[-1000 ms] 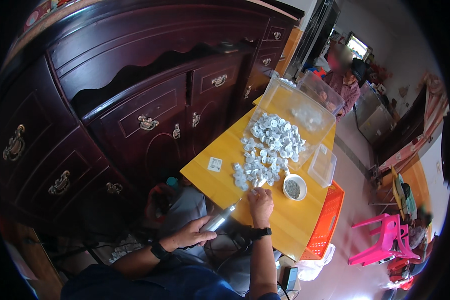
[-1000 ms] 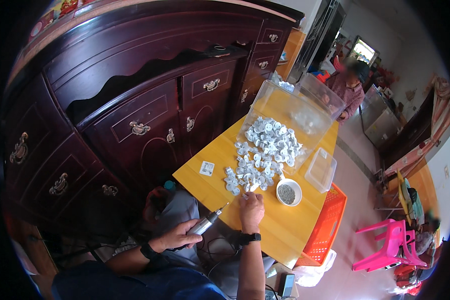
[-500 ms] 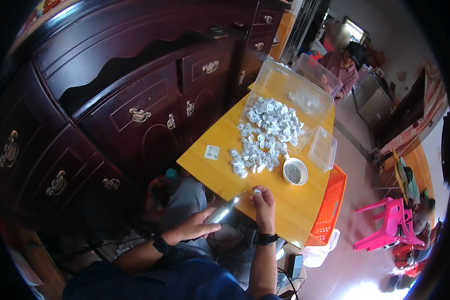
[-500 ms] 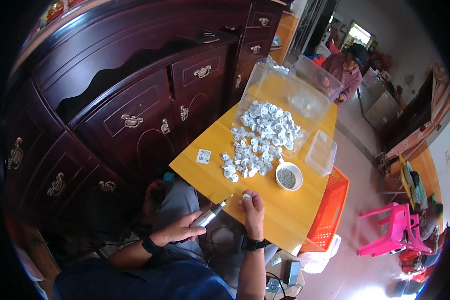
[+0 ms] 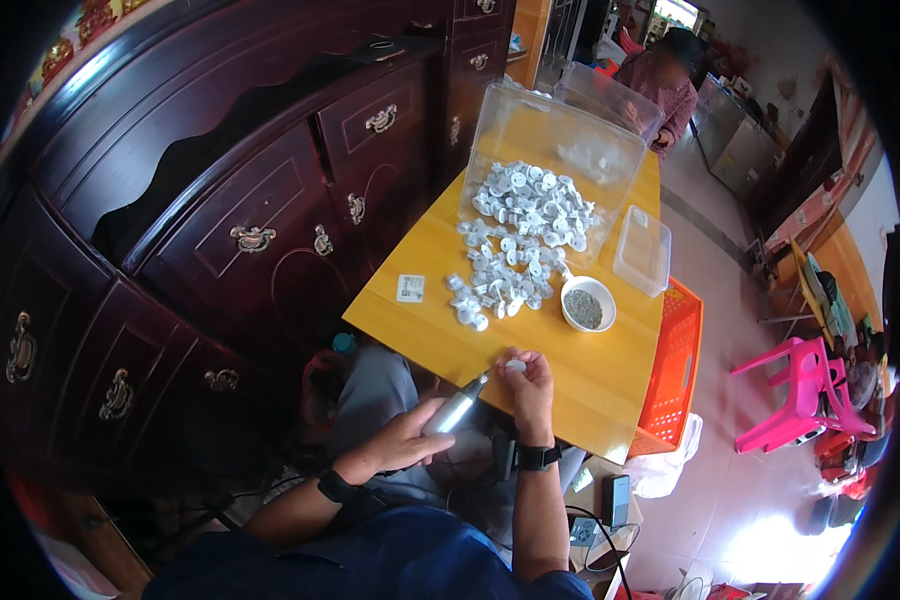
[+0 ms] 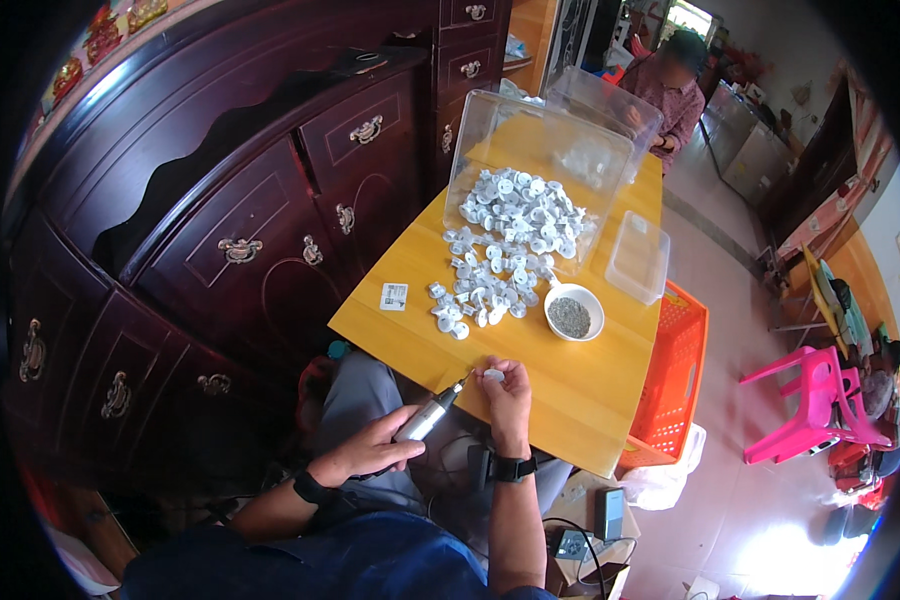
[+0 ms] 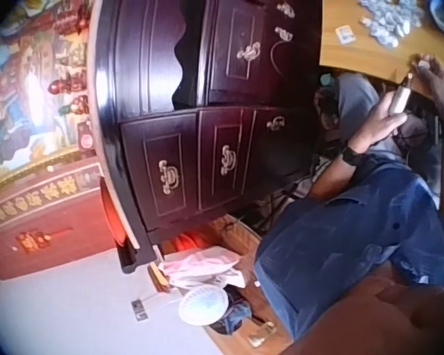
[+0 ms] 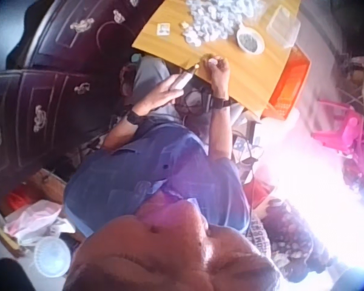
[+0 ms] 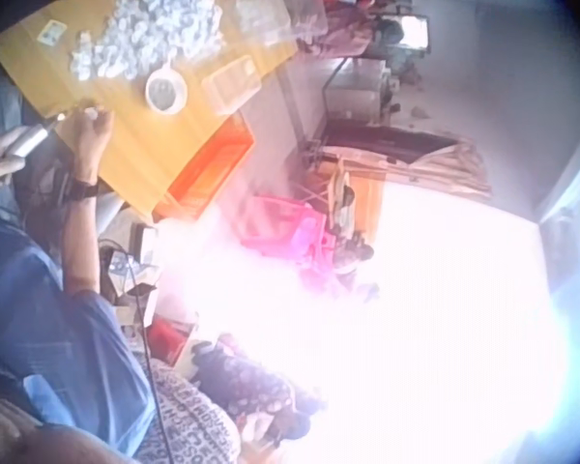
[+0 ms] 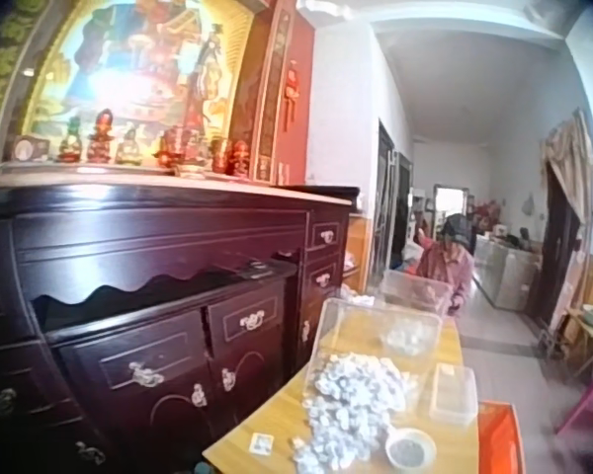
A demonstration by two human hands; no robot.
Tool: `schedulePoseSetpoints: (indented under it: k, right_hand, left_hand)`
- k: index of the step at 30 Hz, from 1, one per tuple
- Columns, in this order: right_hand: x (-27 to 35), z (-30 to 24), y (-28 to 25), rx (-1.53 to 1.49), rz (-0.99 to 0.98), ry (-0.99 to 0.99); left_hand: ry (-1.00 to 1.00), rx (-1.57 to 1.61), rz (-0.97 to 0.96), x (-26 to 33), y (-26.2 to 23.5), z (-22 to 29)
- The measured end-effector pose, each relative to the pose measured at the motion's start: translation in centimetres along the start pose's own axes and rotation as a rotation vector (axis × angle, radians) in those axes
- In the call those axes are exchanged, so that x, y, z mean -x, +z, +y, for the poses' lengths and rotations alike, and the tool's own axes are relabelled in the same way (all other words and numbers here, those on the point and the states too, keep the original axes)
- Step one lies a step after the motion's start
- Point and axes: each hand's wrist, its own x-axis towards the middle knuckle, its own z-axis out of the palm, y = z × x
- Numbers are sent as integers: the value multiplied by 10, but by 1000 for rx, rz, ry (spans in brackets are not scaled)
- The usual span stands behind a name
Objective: Assembling small white plastic components using a handheld power screwdriver.
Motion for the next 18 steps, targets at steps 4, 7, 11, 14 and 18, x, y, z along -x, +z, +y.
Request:
schedulePoseSetpoints:
  k: [4, 7, 11, 14, 18]
  right_hand:
    - [0, 0, -2, -55, -32, 0]
    - [0, -2, -1, -19, -54, 14]
    - [-3, -1, -8, 7, -100, 34]
    - [-2, -2, -6, 45, -131, 36]
    - [-1, -3, -2, 74, -116, 45]
  left_hand:
    - [5, -10, 10, -3, 2, -4]
    - [2, -33, 11, -3, 3, -2]
    - [7, -43, 3, -4, 5, 0]
    - [-3, -44, 10, -6, 7, -2]
    - [-35, -72, 9, -10, 9, -2]
